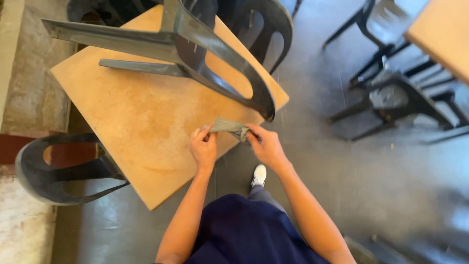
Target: Cleaning a black plastic chair using a spray bottle and a cloth in a bar seating area.
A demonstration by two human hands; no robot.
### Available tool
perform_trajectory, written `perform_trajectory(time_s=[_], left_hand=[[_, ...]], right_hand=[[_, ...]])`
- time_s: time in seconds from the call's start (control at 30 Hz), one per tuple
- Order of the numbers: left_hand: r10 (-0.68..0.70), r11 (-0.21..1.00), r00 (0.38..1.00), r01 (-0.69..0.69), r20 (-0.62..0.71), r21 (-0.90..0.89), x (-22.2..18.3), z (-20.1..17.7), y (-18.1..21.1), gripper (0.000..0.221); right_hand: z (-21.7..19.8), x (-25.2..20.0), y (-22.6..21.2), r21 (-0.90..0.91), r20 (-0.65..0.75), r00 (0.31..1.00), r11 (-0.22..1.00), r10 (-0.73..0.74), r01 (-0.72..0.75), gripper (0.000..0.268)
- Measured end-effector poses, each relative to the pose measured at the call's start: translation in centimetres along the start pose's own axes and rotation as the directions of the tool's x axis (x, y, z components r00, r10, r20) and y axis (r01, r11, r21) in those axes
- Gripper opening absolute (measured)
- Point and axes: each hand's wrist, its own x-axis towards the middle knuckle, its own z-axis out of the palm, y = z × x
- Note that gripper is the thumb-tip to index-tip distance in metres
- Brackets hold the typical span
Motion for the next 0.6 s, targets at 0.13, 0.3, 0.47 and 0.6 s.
perform_trajectory(time_s=[0.13,0.3,0.47,0.6], left_hand=[[-0.309,0.816,0.947,0.216,-0.089,-0.536,2.8,1.5,5.8,0.027],[-0.344,0.768,0.894,0.092,-0.287,-0.634,7.4,2.7,8.4,0.044],[-0.406,0.61,0.806,-0.112,-0.431,-0.785,15.1,5.4,7.3,0.028],[-0.405,0.609,0.788,-0.147,-0.465,-0.779,20.7,6.7,7.8,0.026]], right_hand=[[-3.2,5.2,-2.6,-0.009,0.111,0.955,0.961,-0.275,0.277,0.029],[-3.9,13.3,-4.0,0.077,0.179,0.807,0.826,-0.562,0.558,0.032],[-1.3,20.5,-7.4,0.026,0.114,0.662,0.668,-0.741,0.744,0.028],[0.7,24.4,-10.3,-0.069,0.13,0.694,0.692,-0.708,0.718,0.032]])
